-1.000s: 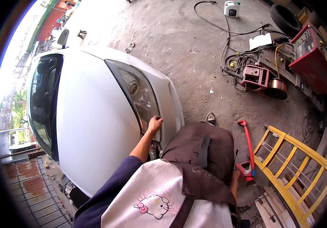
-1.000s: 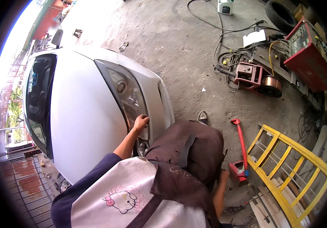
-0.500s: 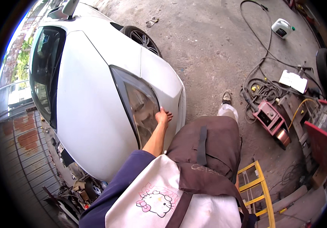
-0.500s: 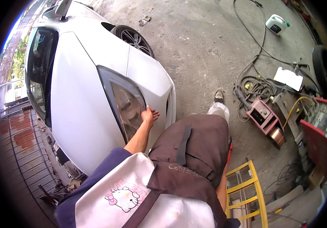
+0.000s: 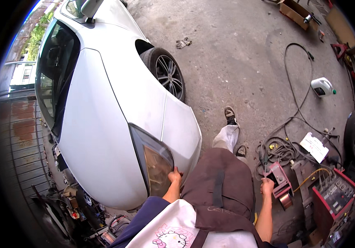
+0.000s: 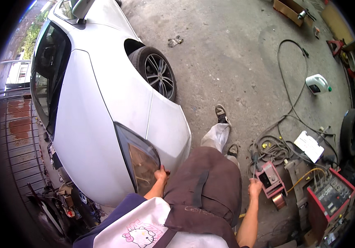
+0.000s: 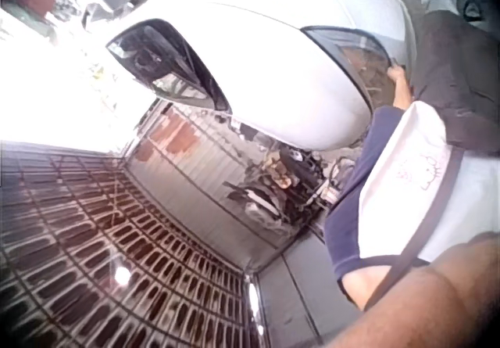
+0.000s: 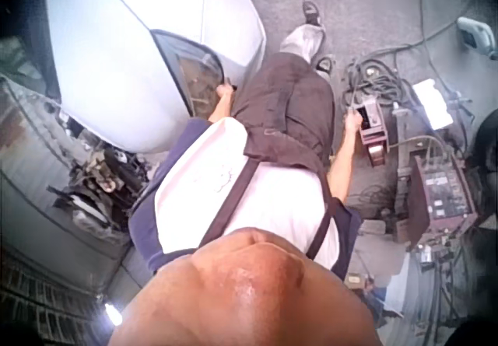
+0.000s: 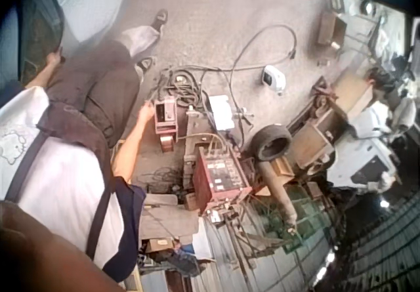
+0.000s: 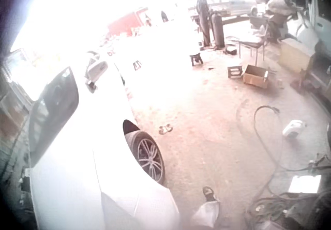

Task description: The person uses a screwdriver to remove fasteners from the front bumper of a white car, then uses a pneumatic ratchet to remove bolts. Finally, the person uses an angle grinder to smooth the bumper surface.

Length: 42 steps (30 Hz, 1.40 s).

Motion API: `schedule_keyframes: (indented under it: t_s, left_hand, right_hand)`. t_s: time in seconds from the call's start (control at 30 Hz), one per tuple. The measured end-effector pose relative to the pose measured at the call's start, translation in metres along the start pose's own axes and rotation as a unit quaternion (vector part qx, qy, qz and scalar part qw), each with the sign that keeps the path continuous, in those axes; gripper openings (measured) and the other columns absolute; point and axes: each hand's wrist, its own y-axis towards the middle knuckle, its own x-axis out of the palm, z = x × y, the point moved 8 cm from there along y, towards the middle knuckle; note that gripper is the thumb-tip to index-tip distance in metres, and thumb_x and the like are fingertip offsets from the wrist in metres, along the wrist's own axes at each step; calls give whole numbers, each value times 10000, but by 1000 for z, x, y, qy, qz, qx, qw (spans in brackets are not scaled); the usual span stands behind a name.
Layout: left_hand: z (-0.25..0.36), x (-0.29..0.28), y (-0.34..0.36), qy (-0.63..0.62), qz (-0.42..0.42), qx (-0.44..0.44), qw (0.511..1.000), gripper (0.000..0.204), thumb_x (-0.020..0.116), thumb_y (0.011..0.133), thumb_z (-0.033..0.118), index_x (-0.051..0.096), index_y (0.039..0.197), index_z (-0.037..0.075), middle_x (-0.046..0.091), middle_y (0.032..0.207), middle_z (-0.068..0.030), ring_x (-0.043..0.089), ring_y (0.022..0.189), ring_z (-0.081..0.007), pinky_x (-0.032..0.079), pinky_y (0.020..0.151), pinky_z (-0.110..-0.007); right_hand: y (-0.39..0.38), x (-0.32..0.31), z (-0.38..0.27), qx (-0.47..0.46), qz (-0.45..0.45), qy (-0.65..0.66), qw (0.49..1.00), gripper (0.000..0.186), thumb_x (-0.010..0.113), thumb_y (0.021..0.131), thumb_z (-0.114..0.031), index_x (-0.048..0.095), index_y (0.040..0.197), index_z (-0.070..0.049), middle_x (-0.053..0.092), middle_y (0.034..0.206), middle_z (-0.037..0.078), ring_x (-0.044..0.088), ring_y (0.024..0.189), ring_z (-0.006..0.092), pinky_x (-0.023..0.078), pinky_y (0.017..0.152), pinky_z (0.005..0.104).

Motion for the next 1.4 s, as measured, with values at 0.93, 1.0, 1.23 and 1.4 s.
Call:
schedule_keyframes:
  t_s: [0.93, 1.0, 1.23, 1.4]
  left_hand:
    - [454, 195, -141, 4, -298, 88, 950, 342, 430, 954, 309, 560, 1062, 11, 623, 940, -92, 626, 795, -186, 507, 668, -321]
    - [464, 196, -151, 20, -285, 82, 955, 342, 437, 951, 312, 567, 1057, 15, 625, 937, -87, 621, 800, -180, 501, 684, -320]
    - [464, 202, -151, -71, -205, 34, 976, 290, 468, 928, 288, 597, 992, 36, 649, 828, -57, 600, 706, -140, 453, 590, -276]
    - [393, 205, -125, -102, -146, -58, 982, 248, 506, 894, 264, 606, 988, 58, 648, 817, -50, 599, 705, -159, 452, 592, -298]
  right_hand:
    - [123, 64, -648, -248, -144, 326, 901, 221, 570, 901, -241, 524, 997, -46, 366, 590, -40, 337, 461, 49, 277, 406, 204]
    - [131, 58, -696, -252, -153, 299, 908, 236, 576, 901, -254, 524, 992, -42, 366, 617, -40, 322, 464, 43, 262, 401, 204]
    - [108, 97, -798, -489, -150, 46, 858, 239, 589, 901, -267, 550, 955, -37, 506, 757, -14, 477, 672, 85, 396, 635, 229]
    - [36, 215, -796, -644, -222, -263, 683, 284, 669, 672, -85, 616, 951, -73, 591, 967, 104, 529, 930, 304, 405, 818, 377]
